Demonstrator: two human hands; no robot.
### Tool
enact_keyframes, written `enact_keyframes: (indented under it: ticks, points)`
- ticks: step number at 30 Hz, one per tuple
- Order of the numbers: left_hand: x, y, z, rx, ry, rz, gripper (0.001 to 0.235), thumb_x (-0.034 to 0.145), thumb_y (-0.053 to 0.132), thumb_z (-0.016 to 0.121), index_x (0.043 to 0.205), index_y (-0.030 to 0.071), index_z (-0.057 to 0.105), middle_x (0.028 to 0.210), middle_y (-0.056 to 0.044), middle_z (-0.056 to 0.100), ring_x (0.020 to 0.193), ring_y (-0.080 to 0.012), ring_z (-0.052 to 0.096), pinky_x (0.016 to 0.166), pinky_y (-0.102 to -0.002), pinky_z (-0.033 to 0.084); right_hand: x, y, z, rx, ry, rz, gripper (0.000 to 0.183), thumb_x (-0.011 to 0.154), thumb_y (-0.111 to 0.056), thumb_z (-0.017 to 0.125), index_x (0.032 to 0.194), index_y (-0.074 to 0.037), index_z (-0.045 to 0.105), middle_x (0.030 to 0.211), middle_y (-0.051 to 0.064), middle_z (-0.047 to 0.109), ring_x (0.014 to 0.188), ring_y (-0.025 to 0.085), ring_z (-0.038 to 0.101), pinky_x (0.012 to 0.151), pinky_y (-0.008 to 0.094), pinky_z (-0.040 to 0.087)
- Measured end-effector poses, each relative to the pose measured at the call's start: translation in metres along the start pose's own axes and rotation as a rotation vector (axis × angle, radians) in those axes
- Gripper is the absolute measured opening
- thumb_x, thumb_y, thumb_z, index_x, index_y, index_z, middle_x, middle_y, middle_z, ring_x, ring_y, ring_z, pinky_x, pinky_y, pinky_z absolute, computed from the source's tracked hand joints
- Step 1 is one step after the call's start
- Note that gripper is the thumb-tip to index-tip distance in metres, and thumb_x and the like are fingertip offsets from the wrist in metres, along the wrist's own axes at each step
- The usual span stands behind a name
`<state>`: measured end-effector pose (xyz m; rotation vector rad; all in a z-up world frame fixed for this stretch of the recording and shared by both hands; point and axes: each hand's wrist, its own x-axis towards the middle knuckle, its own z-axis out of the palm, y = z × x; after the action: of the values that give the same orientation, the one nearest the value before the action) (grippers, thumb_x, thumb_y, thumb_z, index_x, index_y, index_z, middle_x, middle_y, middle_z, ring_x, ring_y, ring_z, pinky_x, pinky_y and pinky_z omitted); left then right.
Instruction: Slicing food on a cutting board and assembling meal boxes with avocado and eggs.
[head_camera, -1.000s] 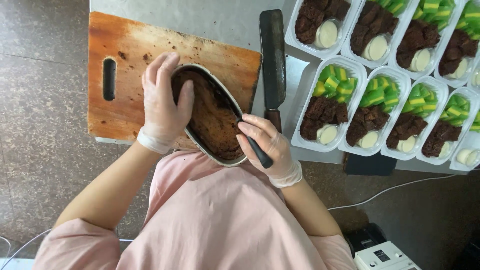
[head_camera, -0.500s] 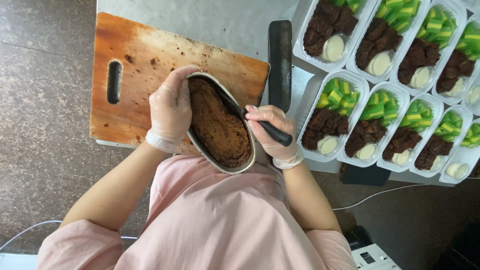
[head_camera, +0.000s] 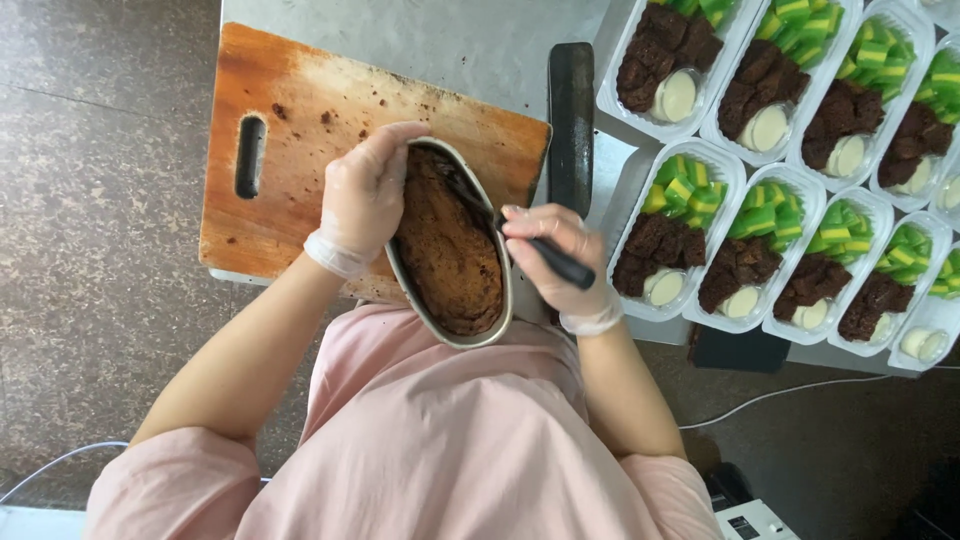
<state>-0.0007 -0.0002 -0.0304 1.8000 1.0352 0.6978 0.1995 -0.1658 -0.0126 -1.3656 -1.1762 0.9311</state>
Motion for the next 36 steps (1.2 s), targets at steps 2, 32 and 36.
enact_keyframes:
  ticks: [2, 32, 36]
  points:
    - [0.006, -0.003, 0.002, -0.026, -0.077, 0.053, 0.022, 0.107, 0.001, 0.057, 0.124, 0.008, 0.069, 0.103, -0.017, 0.076, 0.093, -0.0248, 0.078, 0.08, -0.034, 0.061, -0.012, -0.022, 0.016, -0.186, 0.009, -0.121, 0.01, 0.098, -0.003, 0.073, 0.108, -0.005, 0.07, 0.111, 0.008, 0.073, 0.11, 0.024, 0.074, 0.104, 0.036, 0.061]
    - [-0.031, 0.028, 0.008, 0.385, -0.217, 0.287, 0.029, 0.094, 0.016, 0.074, 0.121, 0.007, 0.068, 0.14, -0.021, 0.05, 0.134, -0.0489, 0.047, 0.106, -0.052, 0.052, -0.002, -0.037, 0.008, -0.575, 0.066, -0.268, 0.025, 0.089, 0.002, 0.083, 0.11, -0.005, 0.071, 0.111, 0.012, 0.074, 0.101, 0.025, 0.077, 0.086, 0.031, 0.065]
    - [-0.027, 0.028, 0.007, 0.357, -0.24, 0.299, 0.028, 0.092, 0.016, 0.075, 0.118, 0.007, 0.068, 0.136, -0.022, 0.05, 0.13, -0.0493, 0.048, 0.107, -0.053, 0.05, 0.003, -0.033, -0.002, -0.416, 0.055, -0.161, 0.019, 0.091, 0.005, 0.079, 0.107, -0.004, 0.072, 0.108, 0.011, 0.075, 0.105, 0.023, 0.077, 0.091, 0.03, 0.065]
